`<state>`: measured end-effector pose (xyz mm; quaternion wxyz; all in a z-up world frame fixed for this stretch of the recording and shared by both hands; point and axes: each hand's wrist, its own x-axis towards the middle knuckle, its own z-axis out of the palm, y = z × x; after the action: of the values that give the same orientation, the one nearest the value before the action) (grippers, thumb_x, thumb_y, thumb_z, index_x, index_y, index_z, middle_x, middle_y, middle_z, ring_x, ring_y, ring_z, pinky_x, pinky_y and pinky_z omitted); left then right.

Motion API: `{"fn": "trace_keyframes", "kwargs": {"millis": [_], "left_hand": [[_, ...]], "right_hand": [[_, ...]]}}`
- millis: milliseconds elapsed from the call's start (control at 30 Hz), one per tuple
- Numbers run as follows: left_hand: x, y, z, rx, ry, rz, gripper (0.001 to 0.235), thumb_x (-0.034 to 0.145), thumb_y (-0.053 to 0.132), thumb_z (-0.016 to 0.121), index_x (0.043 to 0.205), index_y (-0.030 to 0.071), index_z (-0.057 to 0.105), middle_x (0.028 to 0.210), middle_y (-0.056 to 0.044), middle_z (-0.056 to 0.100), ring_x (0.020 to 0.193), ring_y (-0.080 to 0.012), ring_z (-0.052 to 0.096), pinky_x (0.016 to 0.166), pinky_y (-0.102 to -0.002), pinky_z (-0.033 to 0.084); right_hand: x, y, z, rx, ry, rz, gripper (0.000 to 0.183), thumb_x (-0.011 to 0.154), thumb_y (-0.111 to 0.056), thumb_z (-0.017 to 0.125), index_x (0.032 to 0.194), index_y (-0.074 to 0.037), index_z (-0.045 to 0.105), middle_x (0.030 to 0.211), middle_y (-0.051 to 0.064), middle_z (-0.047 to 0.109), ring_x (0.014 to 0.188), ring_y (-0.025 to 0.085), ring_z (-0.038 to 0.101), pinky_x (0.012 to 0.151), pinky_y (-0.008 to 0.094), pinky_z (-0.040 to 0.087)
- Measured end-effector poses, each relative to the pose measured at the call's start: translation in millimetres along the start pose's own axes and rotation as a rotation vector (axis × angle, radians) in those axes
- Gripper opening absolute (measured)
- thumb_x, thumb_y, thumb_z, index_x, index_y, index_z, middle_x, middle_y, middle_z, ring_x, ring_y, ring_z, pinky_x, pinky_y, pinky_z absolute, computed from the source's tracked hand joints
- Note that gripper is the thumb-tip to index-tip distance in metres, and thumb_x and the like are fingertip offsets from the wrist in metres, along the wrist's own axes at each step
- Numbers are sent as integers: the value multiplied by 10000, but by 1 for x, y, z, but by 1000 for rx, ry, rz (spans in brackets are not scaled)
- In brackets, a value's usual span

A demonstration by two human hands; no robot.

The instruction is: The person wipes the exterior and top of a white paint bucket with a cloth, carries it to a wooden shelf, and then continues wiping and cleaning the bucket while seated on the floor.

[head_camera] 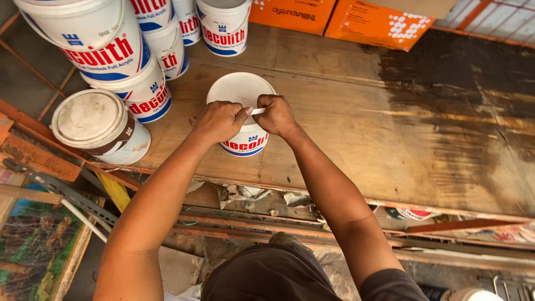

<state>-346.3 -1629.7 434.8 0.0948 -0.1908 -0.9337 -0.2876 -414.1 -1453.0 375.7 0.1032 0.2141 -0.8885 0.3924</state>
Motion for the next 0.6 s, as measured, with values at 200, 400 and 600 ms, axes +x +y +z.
{"fn": "trace_keyframes", "kwargs": {"millis": [200, 400, 600], "left_hand": [[-4, -15, 7, -2, 29, 147, 388, 886, 364, 470, 655, 69, 570, 623, -190, 578, 681, -388, 605, 592, -462, 476], [-16, -68, 36, -14, 511, 339, 306, 765, 496, 620, 879, 214, 655, 816, 3, 563, 819, -197, 566, 757, -323, 408], [-18, -72, 56, -271, 445, 112, 727, 858, 487, 537, 1441, 150, 264, 1418, -259, 146, 1315, -458, 64, 1072, -538, 80]], "right_hand": [[-14, -7, 5, -10, 92, -26, 155, 564, -137, 665, 559, -94, 517, 515, 137, 486, 538, 331, 551, 498, 362, 415], [-52, -9, -3, -150, 128, -110, 732, 463, -311, 789, 1148, -249, 539, 1207, 100, 443, 1137, 331, 442, 985, 455, 339], [-72, -24, 6, 336, 189, 144, 825, 790, -454, 592, 1438, -163, 173, 1434, 330, 67, 1337, 468, 35, 1126, 498, 63]]}}
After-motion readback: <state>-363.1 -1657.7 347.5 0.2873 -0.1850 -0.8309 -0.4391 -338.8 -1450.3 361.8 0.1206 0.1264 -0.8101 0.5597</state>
